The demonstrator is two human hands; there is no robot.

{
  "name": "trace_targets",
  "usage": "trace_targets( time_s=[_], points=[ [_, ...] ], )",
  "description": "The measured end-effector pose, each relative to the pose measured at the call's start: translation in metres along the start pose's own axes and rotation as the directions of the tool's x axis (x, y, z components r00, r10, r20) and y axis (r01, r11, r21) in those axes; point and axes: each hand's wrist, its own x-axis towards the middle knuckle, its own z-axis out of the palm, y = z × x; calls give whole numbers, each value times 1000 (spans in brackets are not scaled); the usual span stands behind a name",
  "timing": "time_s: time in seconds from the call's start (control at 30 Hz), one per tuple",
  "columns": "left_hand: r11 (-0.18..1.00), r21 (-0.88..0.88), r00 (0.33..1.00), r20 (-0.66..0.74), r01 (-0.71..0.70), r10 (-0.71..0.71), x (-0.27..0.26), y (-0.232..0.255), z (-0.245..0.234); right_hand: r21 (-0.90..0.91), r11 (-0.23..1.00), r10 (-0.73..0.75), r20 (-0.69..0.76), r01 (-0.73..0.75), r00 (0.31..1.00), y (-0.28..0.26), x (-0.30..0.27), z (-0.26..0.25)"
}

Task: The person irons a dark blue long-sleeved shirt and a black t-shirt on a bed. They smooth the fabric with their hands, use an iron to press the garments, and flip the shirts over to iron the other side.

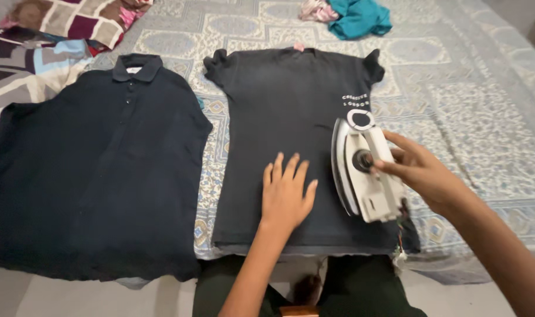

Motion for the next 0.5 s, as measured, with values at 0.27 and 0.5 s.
trace_targets(
  time_s=[0.27,0.5],
  points=[
    [996,26,994,61,86,-87,25,-25,17,-187,982,-34,-170,1,985,19,105,46],
    [992,-29,985,126,126,-122,36,-22,12,-465,885,-152,-253,18,955,11,146,53]
  ],
)
